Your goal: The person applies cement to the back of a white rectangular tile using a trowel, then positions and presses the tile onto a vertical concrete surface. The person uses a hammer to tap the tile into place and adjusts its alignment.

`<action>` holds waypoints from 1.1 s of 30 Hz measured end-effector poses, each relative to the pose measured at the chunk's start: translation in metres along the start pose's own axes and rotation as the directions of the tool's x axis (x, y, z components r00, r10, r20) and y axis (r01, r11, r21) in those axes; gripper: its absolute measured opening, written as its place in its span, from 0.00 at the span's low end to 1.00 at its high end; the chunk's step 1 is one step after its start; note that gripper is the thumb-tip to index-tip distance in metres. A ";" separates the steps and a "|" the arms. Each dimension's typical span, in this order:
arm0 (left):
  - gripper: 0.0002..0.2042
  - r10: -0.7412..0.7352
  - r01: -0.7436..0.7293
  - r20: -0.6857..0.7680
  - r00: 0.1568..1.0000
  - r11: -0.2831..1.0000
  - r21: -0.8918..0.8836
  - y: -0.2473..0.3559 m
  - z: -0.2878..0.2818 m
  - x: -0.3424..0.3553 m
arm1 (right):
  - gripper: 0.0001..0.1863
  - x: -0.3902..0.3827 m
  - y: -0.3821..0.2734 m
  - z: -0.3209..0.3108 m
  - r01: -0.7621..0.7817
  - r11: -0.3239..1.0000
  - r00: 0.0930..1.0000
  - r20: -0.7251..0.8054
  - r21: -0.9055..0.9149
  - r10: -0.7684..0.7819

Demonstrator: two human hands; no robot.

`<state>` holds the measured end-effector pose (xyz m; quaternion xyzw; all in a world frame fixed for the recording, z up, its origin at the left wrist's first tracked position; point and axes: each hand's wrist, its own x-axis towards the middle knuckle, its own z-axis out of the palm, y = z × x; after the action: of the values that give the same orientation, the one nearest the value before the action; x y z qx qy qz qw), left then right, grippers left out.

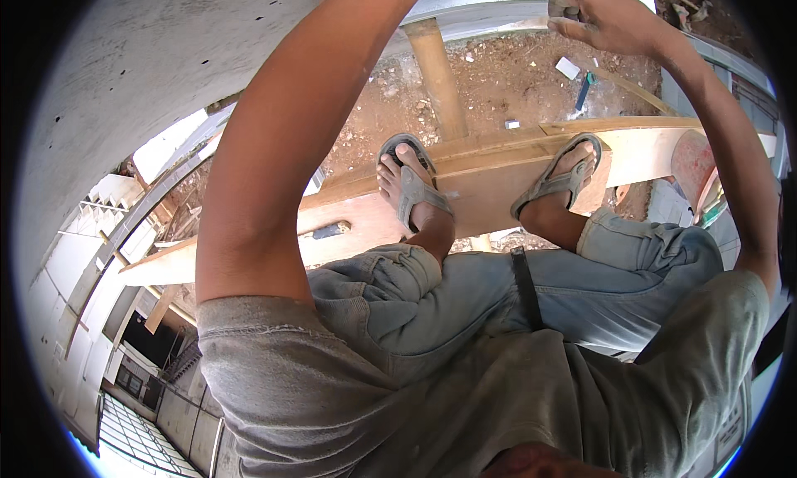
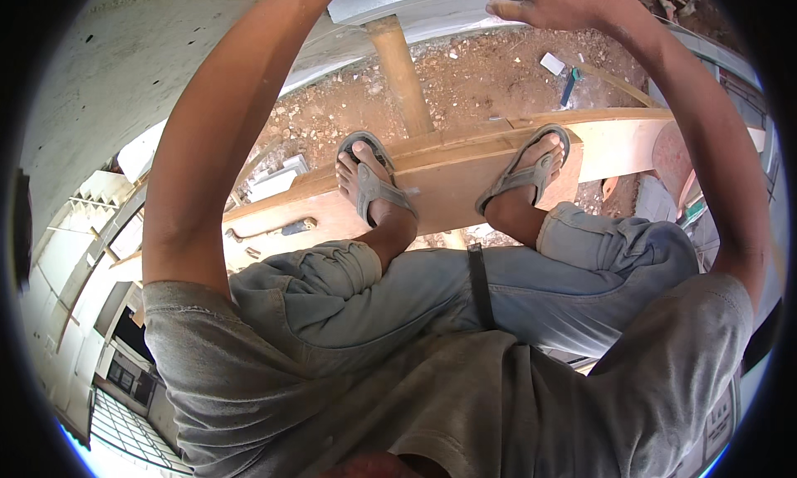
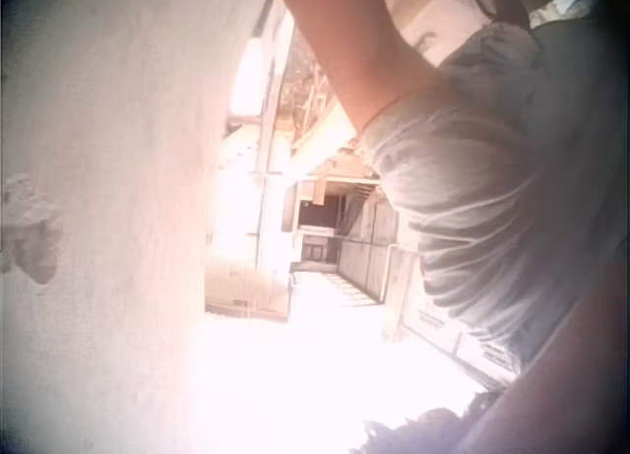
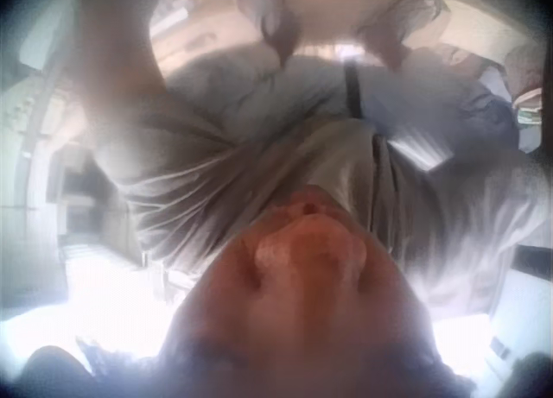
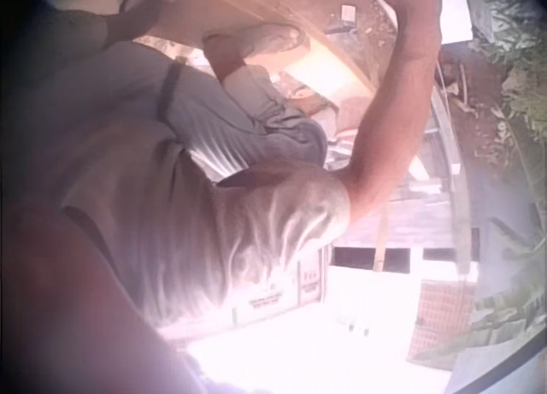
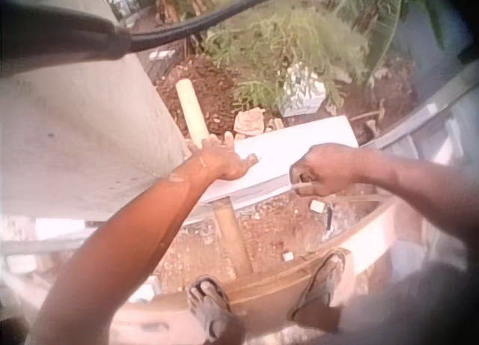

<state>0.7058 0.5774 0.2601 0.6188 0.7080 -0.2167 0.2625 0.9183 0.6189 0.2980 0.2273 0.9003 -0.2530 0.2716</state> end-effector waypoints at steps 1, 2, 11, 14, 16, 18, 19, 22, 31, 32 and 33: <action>0.47 0.074 -0.074 -0.004 0.997 0.996 -0.055 0.011 0.003 0.006 | 0.23 -0.013 0.023 -0.012 -0.035 0.999 0.988 -0.151 -0.041 0.029; 0.44 0.140 -0.140 -0.009 0.990 0.984 -0.106 0.022 0.011 0.014 | 0.22 -0.016 0.057 -0.001 -0.086 0.983 0.919 -0.395 -0.165 0.014; 0.51 0.168 -0.107 -0.509 0.844 0.983 0.147 0.075 0.091 -0.043 | 0.54 0.025 0.080 0.033 -0.250 0.906 0.934 -0.333 -0.342 0.132; 0.52 0.182 -0.143 -0.411 0.893 0.982 0.125 0.057 0.092 -0.032 | 0.56 0.029 0.089 0.029 -0.251 0.910 0.939 -0.312 -0.331 0.146; 0.52 0.206 -0.152 -0.434 0.877 0.976 0.157 0.055 0.098 -0.027 | 0.56 0.031 0.094 0.020 -0.237 0.913 0.948 -0.286 -0.332 0.142; 0.52 0.201 -0.157 -0.470 0.860 0.979 0.130 0.057 0.102 -0.022 | 0.57 0.027 0.093 0.018 -0.240 0.911 0.950 -0.276 -0.336 0.148; 0.52 0.198 -0.160 -0.450 0.871 0.980 0.121 0.058 0.099 -0.024 | 0.57 0.026 0.092 0.019 -0.231 0.917 0.950 -0.277 -0.324 0.142; 0.52 0.188 -0.153 -0.424 0.886 0.982 0.114 0.059 0.097 -0.029 | 0.59 0.029 0.087 0.018 -0.214 0.931 0.950 -0.285 -0.295 0.128; 0.51 0.200 -0.170 -0.442 0.875 0.980 0.106 0.057 0.100 -0.035 | 0.69 0.051 0.052 0.006 -0.173 0.937 0.963 -0.254 -0.305 0.095; 0.50 0.207 -0.188 -0.431 0.878 0.978 0.086 0.056 0.098 -0.037 | 0.68 0.051 0.053 0.004 -0.164 0.940 0.967 -0.235 -0.300 0.094; 0.50 0.216 -0.207 -0.419 0.882 0.976 0.067 0.053 0.096 -0.039 | 0.68 0.052 0.056 0.003 -0.156 0.943 0.972 -0.218 -0.294 0.093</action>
<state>0.7720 0.4946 0.2129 0.7270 0.6742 -0.0543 0.1182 0.9110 0.6742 0.2458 0.2632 0.9352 -0.0670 0.2272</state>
